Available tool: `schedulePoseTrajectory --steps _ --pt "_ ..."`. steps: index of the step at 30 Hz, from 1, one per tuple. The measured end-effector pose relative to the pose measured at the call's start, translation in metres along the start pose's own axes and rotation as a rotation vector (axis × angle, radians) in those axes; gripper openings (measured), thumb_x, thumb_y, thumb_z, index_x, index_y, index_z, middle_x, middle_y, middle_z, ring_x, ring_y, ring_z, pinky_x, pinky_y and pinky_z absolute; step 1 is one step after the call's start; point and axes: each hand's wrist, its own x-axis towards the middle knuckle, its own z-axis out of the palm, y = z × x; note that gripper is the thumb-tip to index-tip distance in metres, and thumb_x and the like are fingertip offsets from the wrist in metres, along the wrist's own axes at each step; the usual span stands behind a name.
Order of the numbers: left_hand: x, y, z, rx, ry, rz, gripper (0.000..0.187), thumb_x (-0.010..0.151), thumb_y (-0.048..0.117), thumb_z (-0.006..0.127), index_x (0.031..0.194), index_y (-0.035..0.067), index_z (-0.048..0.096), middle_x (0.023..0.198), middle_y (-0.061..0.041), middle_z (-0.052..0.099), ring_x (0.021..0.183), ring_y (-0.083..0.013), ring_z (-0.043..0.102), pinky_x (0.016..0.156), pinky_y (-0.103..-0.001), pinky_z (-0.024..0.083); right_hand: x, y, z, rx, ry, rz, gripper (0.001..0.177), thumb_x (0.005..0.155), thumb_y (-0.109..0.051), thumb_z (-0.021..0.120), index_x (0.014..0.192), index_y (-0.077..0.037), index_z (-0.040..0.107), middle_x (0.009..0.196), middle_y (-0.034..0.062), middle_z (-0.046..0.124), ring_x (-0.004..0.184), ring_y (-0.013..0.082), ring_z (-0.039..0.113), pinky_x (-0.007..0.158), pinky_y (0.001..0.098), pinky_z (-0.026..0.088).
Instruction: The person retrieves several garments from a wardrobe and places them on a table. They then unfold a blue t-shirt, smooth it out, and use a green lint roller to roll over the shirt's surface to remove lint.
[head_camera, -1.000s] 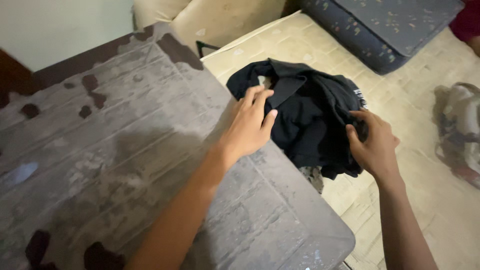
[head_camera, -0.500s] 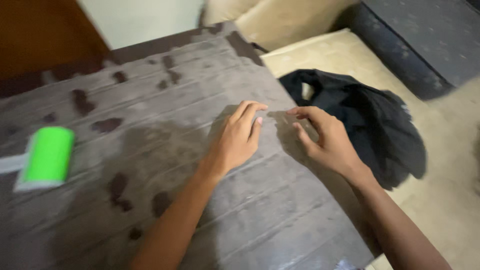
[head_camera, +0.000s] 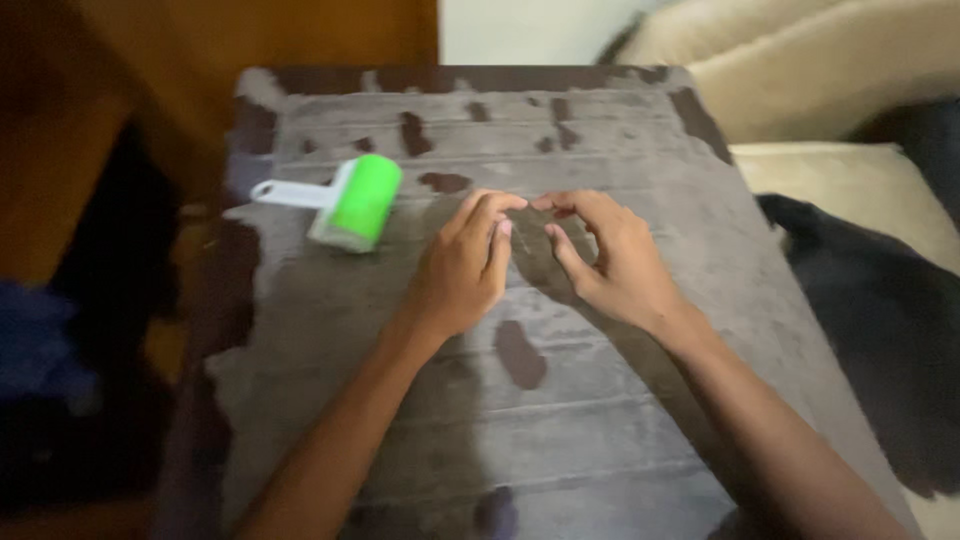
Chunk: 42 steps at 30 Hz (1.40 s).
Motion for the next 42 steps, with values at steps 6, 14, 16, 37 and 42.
schedulePoseTrajectory --steps 6,14,16,37,42 --pt "-0.032 -0.017 -0.078 0.075 0.100 -0.199 0.021 0.105 0.008 0.049 0.123 0.006 0.060 0.114 -0.013 0.065 0.094 -0.0285 0.070 0.081 -0.039 0.055 0.051 -0.051 0.057 0.086 -0.045 -0.086 0.027 0.096 -0.005 0.068 0.123 -0.006 0.067 0.116 0.0130 0.072 0.104 0.0282 0.069 0.087 0.0379 0.054" --pt "-0.090 -0.055 -0.183 0.270 0.637 -0.183 0.019 0.106 0.001 0.053 0.123 0.006 0.060 0.122 -0.012 0.065 0.108 -0.0264 0.067 0.088 -0.035 0.056 0.090 -0.136 0.149 0.194 -0.116 -0.304 0.034 0.091 -0.004 0.069 0.125 -0.008 0.065 0.119 0.0149 0.068 0.114 0.0348 0.064 0.099 0.0444 0.051" --pt "-0.104 -0.064 -0.206 0.340 0.789 -0.246 0.020 0.104 0.001 0.053 0.122 0.006 0.061 0.121 -0.011 0.067 0.110 -0.0257 0.067 0.091 -0.035 0.055 0.096 -0.155 0.174 0.338 -0.194 -0.415 0.040 0.088 -0.002 0.067 0.127 -0.008 0.062 0.124 0.0144 0.068 0.119 0.0337 0.064 0.104 0.0445 0.050" --pt "-0.171 -0.115 -0.265 1.019 0.882 -0.998 0.028 0.104 0.024 0.052 0.110 -0.001 0.064 0.119 -0.019 0.058 0.118 -0.0382 0.049 0.100 -0.054 0.037 0.135 -0.205 0.385 0.306 -0.753 -0.253 0.108 0.073 -0.029 0.087 0.157 -0.011 0.021 0.158 0.0187 0.021 0.146 0.0423 0.027 0.109 0.0598 0.030" --pt "-0.148 -0.115 -0.239 1.020 0.948 -0.569 0.022 0.108 0.012 0.044 0.105 -0.002 0.061 0.113 -0.018 0.061 0.111 -0.0357 0.055 0.093 -0.048 0.039 0.139 -0.190 0.395 0.739 -0.613 -0.452 0.085 0.100 -0.031 0.074 0.163 -0.012 0.021 0.174 0.0160 0.010 0.160 0.0365 0.018 0.129 0.0524 0.024"
